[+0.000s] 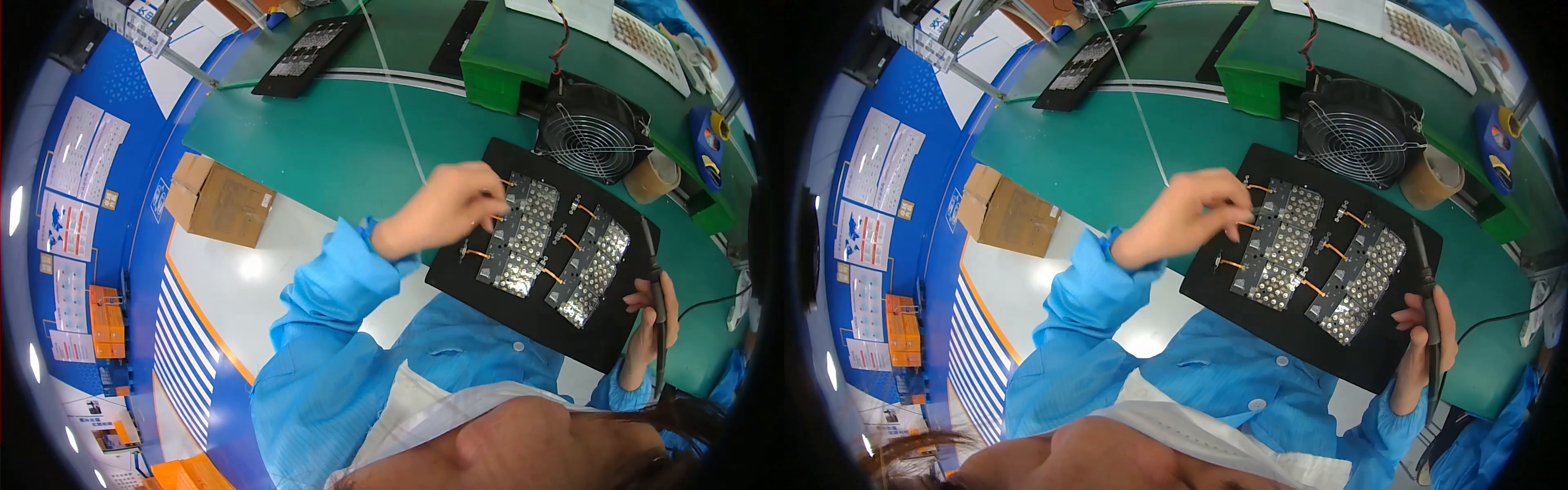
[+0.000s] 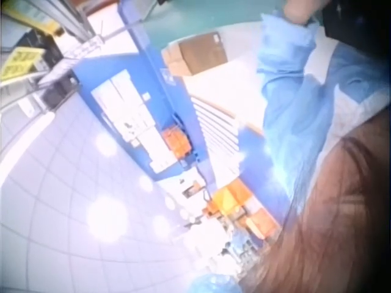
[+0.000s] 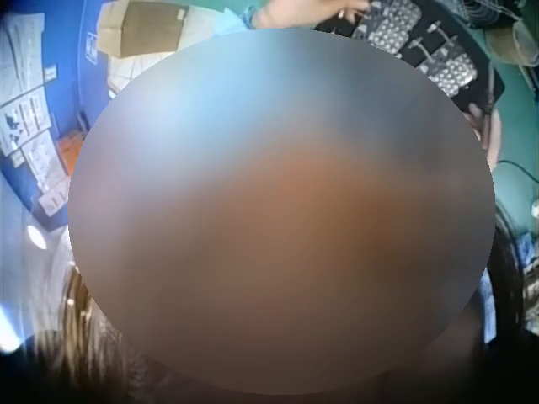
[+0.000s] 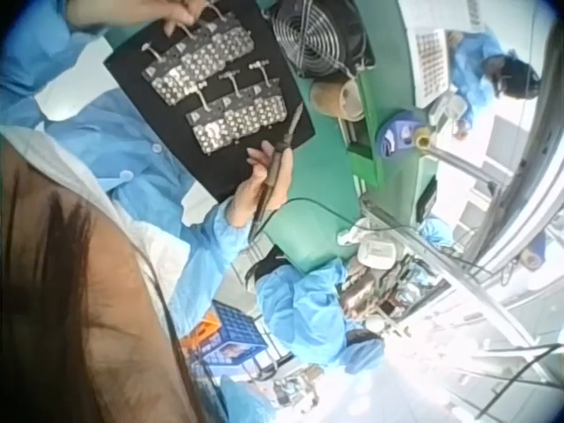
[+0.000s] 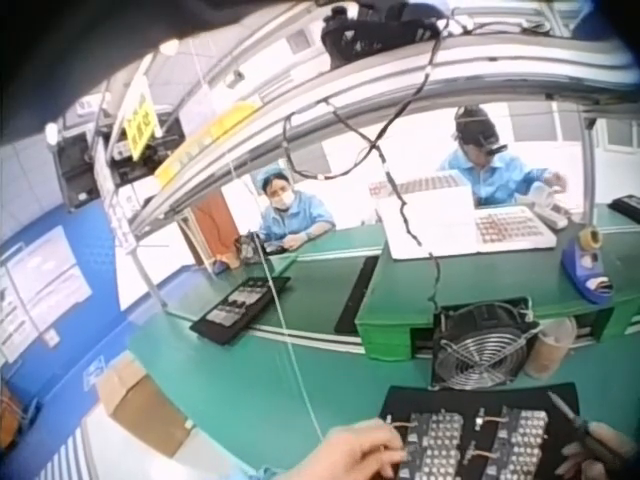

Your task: The person solders components onto a series of circuit boards at a workstation. This is done using a soldering iron and solder wire.

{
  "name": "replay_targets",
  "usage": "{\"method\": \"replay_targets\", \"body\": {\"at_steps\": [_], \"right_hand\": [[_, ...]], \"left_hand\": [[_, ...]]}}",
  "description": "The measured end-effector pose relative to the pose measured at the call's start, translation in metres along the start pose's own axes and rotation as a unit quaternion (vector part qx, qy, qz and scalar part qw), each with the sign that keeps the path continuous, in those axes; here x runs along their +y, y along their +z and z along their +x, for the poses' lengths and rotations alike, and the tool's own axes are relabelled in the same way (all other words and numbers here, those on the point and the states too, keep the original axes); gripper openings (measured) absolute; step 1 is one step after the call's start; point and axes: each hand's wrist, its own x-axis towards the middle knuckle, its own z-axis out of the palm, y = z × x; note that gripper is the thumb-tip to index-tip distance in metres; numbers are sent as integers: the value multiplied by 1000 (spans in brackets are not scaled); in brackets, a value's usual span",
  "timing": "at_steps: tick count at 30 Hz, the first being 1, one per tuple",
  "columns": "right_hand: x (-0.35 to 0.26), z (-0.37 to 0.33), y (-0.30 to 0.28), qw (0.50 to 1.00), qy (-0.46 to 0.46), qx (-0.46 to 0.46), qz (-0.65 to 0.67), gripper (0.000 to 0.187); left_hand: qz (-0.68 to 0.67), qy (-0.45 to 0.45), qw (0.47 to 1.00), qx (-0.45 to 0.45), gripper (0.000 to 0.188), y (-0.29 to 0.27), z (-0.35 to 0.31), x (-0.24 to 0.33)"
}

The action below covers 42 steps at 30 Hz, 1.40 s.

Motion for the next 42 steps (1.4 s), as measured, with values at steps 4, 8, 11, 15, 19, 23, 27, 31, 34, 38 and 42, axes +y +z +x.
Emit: {"method": "replay_targets", "body": {"at_steps": [4,8,11,15,19,23,27,31,34,38,42], "right_hand": [[-27,-9,12,997,34,-54,-35,38],[-46,-10,32,994,19,-104,-34,47],[-48,-15,39,990,8,-127,-64,43],[-43,-22,46,993,12,-117,-21,39],[-43,-22,46,992,-13,-117,-43,44],[-46,-24,47,994,6,-96,-47,45],[-49,-20,55,992,100,-79,2,40],[-43,-16,48,993,93,-79,-1,40],[-30,-20,39,997,38,-52,-45,35],[-23,-18,19,995,8,-60,-79,36],[-9,-16,9,991,30,-58,-119,50]], "left_hand": [[-11,106,987,-122,7,42,-1,35],[22,213,960,-180,13,79,3,37],[38,196,958,-204,12,93,2,43],[69,222,953,-192,12,103,-1,37],[130,199,950,-201,13,97,-6,41],[110,211,954,-182,8,95,-5,39],[144,189,959,-156,14,91,-9,38],[161,192,959,-135,16,91,-1,25],[165,121,976,-75,13,82,-2,24],[183,110,977,-2,12,76,4,14],[222,138,965,19,14,76,12,-2]]}}
